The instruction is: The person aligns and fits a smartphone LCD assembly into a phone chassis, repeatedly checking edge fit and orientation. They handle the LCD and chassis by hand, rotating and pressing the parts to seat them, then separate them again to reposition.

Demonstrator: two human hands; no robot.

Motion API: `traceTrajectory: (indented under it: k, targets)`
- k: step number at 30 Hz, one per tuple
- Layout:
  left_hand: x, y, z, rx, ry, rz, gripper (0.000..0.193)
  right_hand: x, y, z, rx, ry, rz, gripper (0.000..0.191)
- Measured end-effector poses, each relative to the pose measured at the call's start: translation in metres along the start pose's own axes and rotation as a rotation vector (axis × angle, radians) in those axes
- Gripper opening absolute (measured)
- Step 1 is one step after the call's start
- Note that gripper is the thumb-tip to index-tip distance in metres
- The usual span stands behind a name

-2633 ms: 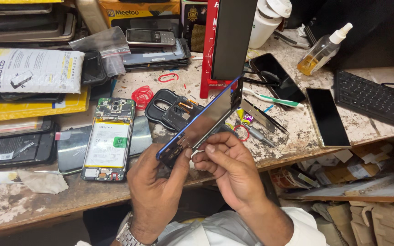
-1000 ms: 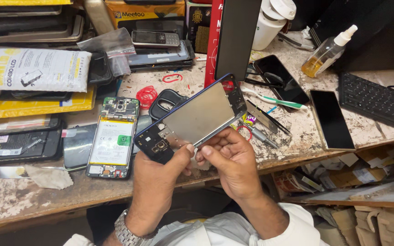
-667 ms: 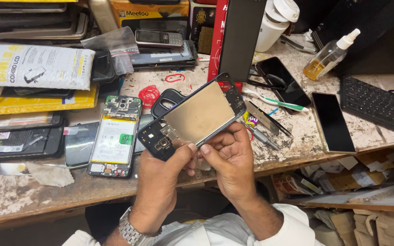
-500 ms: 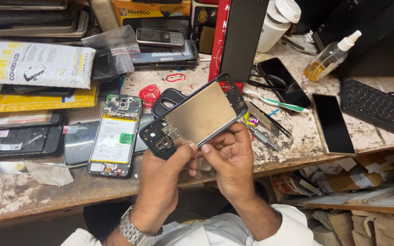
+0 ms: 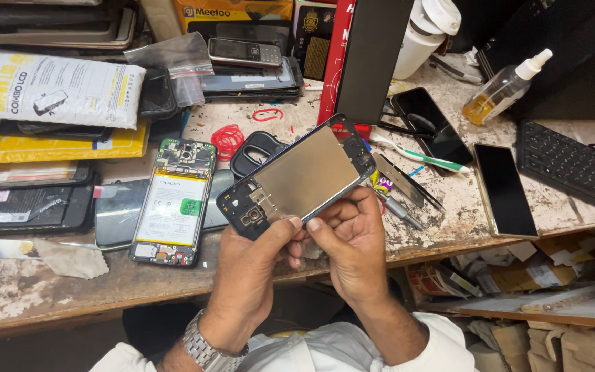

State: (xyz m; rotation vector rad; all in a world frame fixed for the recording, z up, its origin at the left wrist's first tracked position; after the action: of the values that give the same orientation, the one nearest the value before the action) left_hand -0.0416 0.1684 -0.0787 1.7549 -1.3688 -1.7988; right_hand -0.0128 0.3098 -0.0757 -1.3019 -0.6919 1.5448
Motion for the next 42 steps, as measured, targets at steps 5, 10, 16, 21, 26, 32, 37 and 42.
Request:
traceTrajectory:
  k: [5, 10, 16, 21, 26, 32, 37, 42]
  targets:
    - [0.002, -0.003, 0.000, 0.003, 0.022, -0.001, 0.011, 0.005, 0.005, -0.003, -0.029, 0.040, -0.082, 0.031]
    - [0.005, -0.003, 0.000, -0.008, 0.041, -0.035, 0.010, -0.002, -0.016, -0.009, 0.107, 0.059, -0.539, 0.023]
    - [0.006, -0.004, -0.001, -0.038, 0.036, -0.052, 0.010, -0.035, -0.064, -0.011, 0.513, -0.245, -1.255, 0.026]
    - [0.005, -0.002, -0.001, -0.058, 0.024, -0.058, 0.009, -0.043, -0.072, 0.001, 0.460, -0.333, -1.356, 0.029]
    - [0.004, 0.002, -0.001, -0.085, 0.020, -0.036, 0.009, -0.043, -0.074, 0.005, 0.394, -0.364, -1.358, 0.030]
    - [0.003, 0.002, 0.001, -0.059, 0.029, -0.048, 0.011, -0.043, -0.074, 0.007, 0.333, -0.374, -1.349, 0.033]
    - [0.002, 0.001, 0.001, -0.026, 0.025, -0.067, 0.011, -0.044, -0.074, 0.011, 0.298, -0.411, -1.320, 0.036]
    - [0.003, 0.002, 0.004, -0.036, 0.026, -0.081, 0.011, -0.041, -0.072, 0.014, 0.192, -0.341, -1.250, 0.036]
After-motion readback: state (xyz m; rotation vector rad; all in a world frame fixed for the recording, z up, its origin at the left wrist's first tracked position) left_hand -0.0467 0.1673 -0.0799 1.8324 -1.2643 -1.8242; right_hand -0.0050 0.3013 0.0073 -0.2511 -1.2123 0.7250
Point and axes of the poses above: each hand's wrist, its own z-axis towards the middle knuckle, its own x-axis out of the back of the hand, y = z × x, the point moved 5 cm from there along z, towards the middle knuckle, and after that the axes turned 7 degrees about -y, right-handed, at the moved point
